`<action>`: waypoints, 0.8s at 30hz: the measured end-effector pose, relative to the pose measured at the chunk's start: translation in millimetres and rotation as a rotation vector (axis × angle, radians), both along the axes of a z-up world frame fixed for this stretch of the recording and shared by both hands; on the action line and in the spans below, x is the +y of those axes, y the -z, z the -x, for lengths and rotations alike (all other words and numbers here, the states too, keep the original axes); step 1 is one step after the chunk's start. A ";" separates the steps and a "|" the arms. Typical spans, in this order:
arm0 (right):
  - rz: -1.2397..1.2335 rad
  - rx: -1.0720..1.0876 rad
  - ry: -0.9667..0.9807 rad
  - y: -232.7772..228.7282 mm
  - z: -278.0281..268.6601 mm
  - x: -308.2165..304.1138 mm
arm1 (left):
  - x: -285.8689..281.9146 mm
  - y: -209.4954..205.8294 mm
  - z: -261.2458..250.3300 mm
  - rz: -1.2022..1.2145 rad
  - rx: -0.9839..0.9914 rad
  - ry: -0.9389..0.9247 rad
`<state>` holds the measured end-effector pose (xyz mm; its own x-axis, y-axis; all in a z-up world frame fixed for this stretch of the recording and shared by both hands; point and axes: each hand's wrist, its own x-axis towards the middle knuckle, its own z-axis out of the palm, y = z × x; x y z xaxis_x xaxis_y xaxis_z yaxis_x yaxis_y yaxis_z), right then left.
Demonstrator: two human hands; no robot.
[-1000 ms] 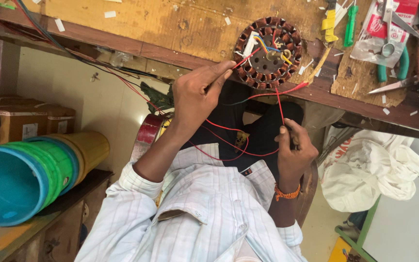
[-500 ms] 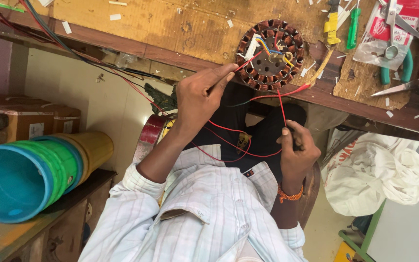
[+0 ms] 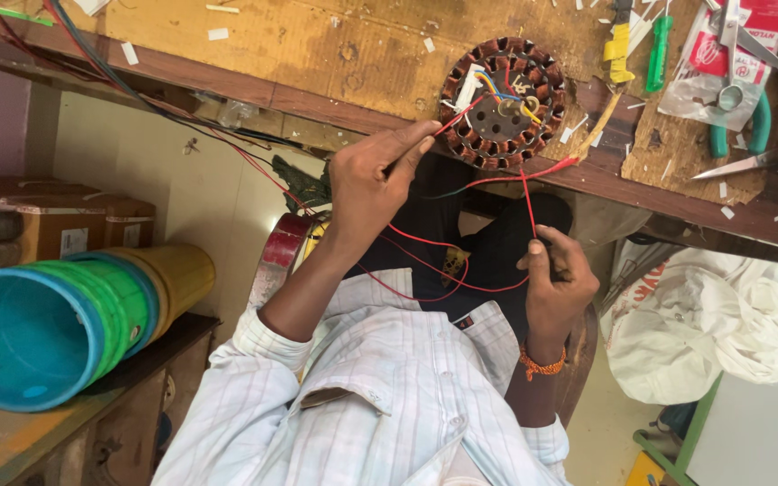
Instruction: The person repairs a motor stator by stripping red wires, inserting them into slots, and securing them with a screwdriver. They also use pliers and scissors to adjust and trim the windings.
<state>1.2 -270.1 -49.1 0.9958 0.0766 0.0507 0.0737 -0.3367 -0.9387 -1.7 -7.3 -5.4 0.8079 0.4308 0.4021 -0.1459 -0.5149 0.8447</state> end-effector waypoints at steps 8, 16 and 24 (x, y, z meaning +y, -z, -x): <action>-0.008 -0.032 -0.008 -1.8 0.6 2.5 | -0.3 0.2 2.2 -0.001 0.024 0.005; 0.058 -0.035 0.024 -2.3 -1.8 8.1 | -0.6 -2.8 4.6 0.011 0.031 0.002; -0.024 -0.009 0.032 -4.6 2.1 3.0 | 2.3 1.7 13.4 0.175 0.109 0.003</action>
